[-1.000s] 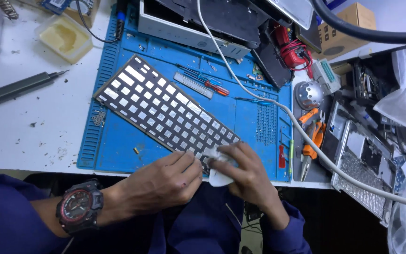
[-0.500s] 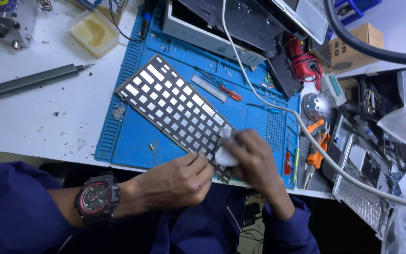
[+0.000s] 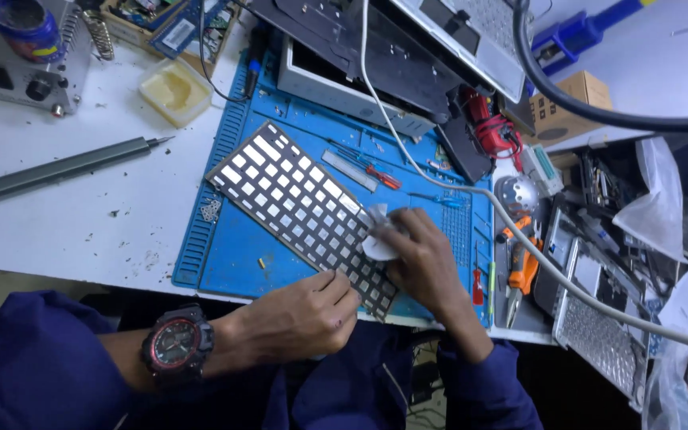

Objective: Cleaning a laptop keyboard and an internal component using a cloth and cleaning solution on a repair workbench.

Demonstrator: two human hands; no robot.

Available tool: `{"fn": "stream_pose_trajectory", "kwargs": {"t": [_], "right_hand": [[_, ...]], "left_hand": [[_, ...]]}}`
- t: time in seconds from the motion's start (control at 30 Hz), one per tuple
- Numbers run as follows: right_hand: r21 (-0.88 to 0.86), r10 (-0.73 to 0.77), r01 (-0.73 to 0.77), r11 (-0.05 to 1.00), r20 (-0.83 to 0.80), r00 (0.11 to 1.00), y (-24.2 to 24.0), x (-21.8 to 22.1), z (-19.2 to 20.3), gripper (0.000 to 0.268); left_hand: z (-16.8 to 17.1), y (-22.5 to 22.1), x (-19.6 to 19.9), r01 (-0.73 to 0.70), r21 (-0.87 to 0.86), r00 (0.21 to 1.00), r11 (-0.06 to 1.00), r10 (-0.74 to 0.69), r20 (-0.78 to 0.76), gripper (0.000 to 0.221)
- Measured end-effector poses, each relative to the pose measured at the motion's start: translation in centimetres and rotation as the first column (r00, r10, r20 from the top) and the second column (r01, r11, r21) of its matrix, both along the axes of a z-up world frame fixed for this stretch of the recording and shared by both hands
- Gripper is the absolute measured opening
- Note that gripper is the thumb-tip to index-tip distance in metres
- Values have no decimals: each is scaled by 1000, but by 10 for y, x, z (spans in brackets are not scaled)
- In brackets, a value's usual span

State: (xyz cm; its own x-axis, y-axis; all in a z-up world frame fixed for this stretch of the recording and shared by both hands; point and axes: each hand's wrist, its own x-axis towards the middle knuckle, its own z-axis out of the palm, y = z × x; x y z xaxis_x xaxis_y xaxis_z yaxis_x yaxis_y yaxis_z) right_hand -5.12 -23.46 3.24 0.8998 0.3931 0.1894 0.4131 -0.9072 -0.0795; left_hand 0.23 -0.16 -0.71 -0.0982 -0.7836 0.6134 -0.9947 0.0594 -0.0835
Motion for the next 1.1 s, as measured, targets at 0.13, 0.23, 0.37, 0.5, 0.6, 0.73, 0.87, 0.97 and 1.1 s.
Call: {"fn": "stream_pose_trajectory", "kwargs": {"t": [0.13, 0.23, 0.37, 0.5, 0.6, 0.73, 0.87, 0.97, 1.1], "right_hand": [[8, 81, -81, 997, -23, 996, 29, -11, 9, 37], [1, 28, -28, 1000, -132, 991, 11, -10, 7, 45], [-50, -13, 5, 999, -157, 987, 7, -12, 21, 52], [-154, -91, 54, 987, -247, 965, 11, -6, 19, 43], [-146, -73, 39, 988, -233, 970, 26, 17, 15, 39], [-146, -15, -18, 989, -221, 975, 53, 59, 12, 43], [-96, 62, -81, 992, -192, 980, 77, 107, 7, 47], [-29, 83, -85, 996, -75, 994, 90, 135, -5, 38], [47, 165, -164, 985, -24, 986, 108, 151, -7, 36]], "left_hand": [[0, 2, -4, -17, -27, 1000, 999, 17, -11, 16], [3, 3, 0, -8, 18, 1000, 1000, 8, -14, 19], [5, 7, -1, -83, 10, 995, 996, 83, 56, 20], [1, 6, -4, -56, 39, 998, 998, 55, 20, 13], [3, 6, -4, -52, 50, 998, 997, 51, 22, 15], [4, 8, -3, -20, 123, 1000, 992, 21, -5, 15], [5, 10, -2, -11, 134, 1000, 991, 12, -8, 23], [5, 11, -1, -8, 108, 1000, 994, 10, -14, 27], [6, 14, -1, -32, 52, 999, 998, 32, 9, 21]]}}
